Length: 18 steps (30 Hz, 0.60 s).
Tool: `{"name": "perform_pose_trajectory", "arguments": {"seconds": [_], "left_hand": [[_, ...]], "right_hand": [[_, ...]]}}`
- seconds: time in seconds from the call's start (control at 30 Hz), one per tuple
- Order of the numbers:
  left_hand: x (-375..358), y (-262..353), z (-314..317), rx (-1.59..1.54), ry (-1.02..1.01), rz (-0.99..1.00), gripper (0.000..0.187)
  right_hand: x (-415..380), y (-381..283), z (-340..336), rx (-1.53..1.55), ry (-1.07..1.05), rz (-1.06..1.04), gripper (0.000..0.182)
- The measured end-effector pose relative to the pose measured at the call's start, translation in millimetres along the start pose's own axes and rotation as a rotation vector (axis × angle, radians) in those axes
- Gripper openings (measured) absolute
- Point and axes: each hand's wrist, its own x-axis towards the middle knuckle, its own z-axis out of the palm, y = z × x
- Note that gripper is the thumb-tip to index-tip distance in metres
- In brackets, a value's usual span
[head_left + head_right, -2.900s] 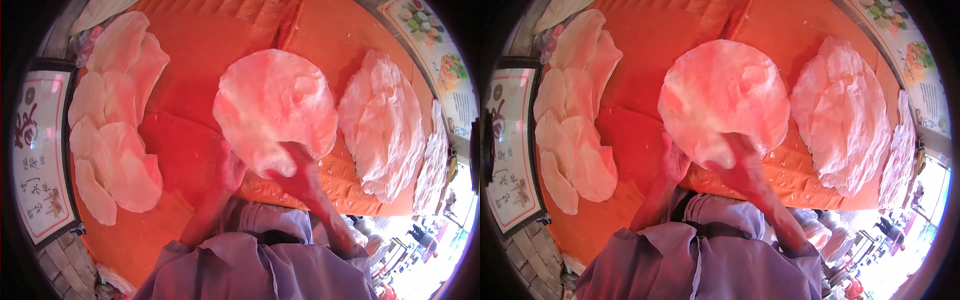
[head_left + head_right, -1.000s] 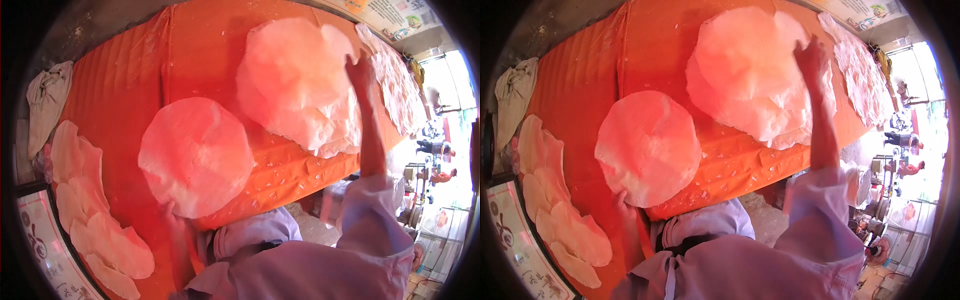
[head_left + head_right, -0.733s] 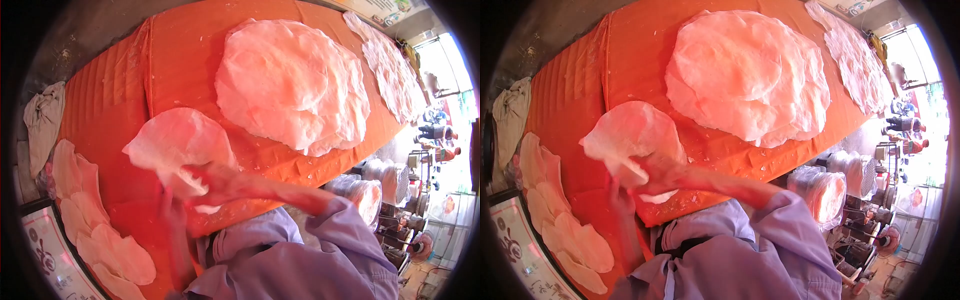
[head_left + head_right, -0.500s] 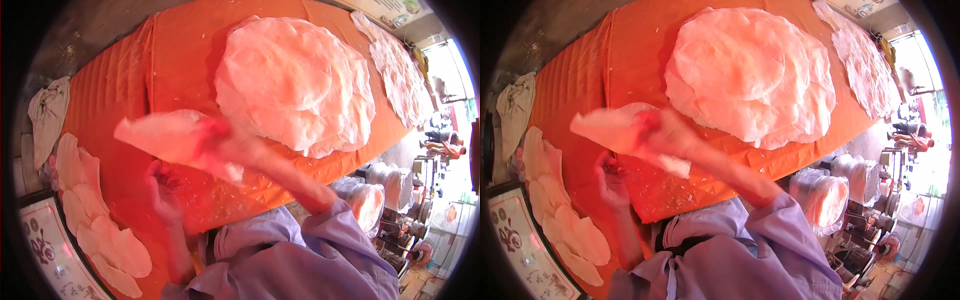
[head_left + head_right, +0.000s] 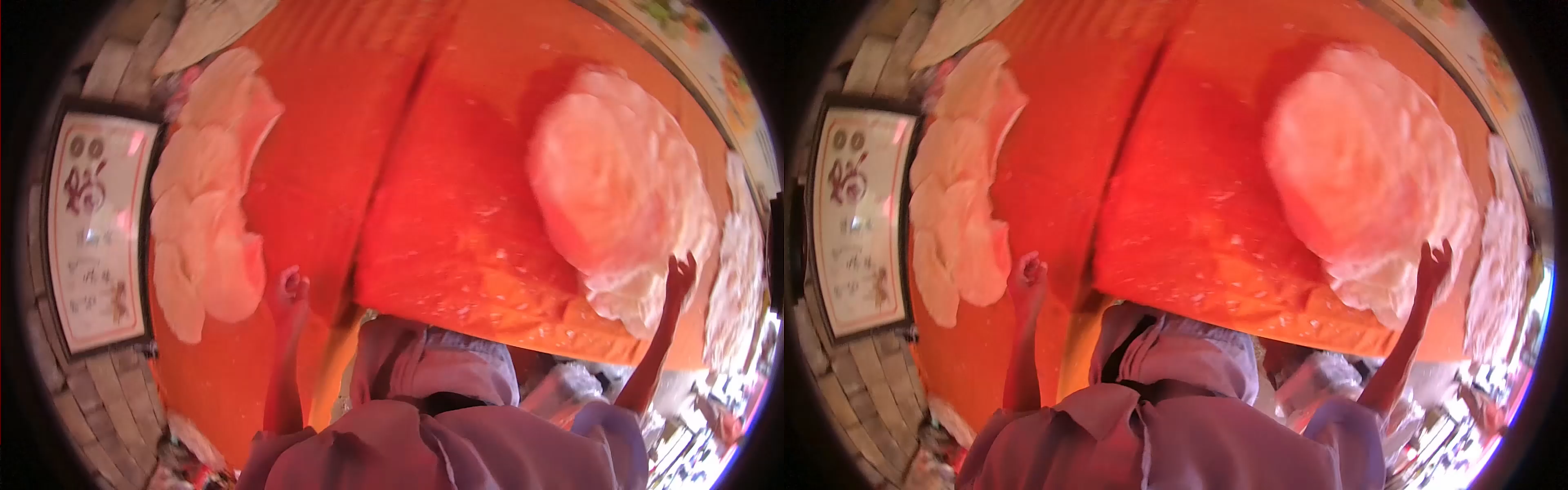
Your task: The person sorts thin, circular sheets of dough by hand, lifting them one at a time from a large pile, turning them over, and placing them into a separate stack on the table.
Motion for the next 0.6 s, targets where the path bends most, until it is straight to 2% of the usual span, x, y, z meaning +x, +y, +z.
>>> {"name": "perform_pose_trajectory", "arguments": {"seconds": [0.03, 0.1, 0.13, 0.17, 0.2, 0.3, 0.33, 0.4, 0.43, 0.5, 0.57, 0.6], "left_hand": [[-0.8, 6.7, -9.8, 0.262, 0.085, 0.143, 0.033], [9.2, 1.6, -30.3, 0.668, 0.242, 0.365, 0.036], [14.0, -8.4, -43.3, 0.817, 0.32, 0.442, 0.037], [18.6, -19.7, -55.7, 0.966, 0.388, 0.517, 0.038], [24.1, -31.8, -64.6, 0.96, 0.37, 0.513, 0.036], [36.8, -57.0, -84.7, 0.912, 0.3, 0.493, 0.028], [38.1, -55.8, -91.8, 0.88, 0.254, 0.487, 0.024], [41.5, -58.9, -113.9, 0.791, 0.179, 0.438, 0.019], [44.5, -61.5, -124.8, 0.732, 0.146, 0.399, 0.016], [45.1, -62.2, -145.9, 0.573, 0.097, 0.39, 0.012], [38.0, -55.4, -166.1, 0.379, 0.065, 0.442, 0.009], [29.6, -50.0, -173.2, 0.404, 0.06, 0.421, 0.01]], "right_hand": [[-29.4, -52.8, 4.5, -0.3, 0.153, -0.117, 0.051], [-66.8, -74.5, 35.9, -0.054, 0.109, -0.295, 0.045], [-103.1, -122.0, 55.8, 0.066, 0.014, -0.253, 0.045], [-133.4, -151.8, 77.5, 0.097, -0.111, -0.319, 0.044], [-165.6, -180.9, 101.7, 0.371, -0.35, -0.155, 0.044], [-271.5, -287.0, 165.7, 0.231, -0.773, -0.278, 0.037], [-302.7, -297.0, 201.2, 0.491, -0.926, -0.165, 0.036], [-364.2, -361.0, 233.7, 0.533, -1.252, -0.116, 0.041], [-388.6, -401.0, 241.5, 0.591, -1.358, -0.246, 0.041], [-435.5, -441.4, 273.9, 0.655, -1.564, -0.057, 0.041], [-468.6, -482.0, 288.4, 0.771, -1.64, 0.26, 0.044], [-477.9, -496.4, 301.5, 0.71, -1.675, 0.281, 0.047]]}}
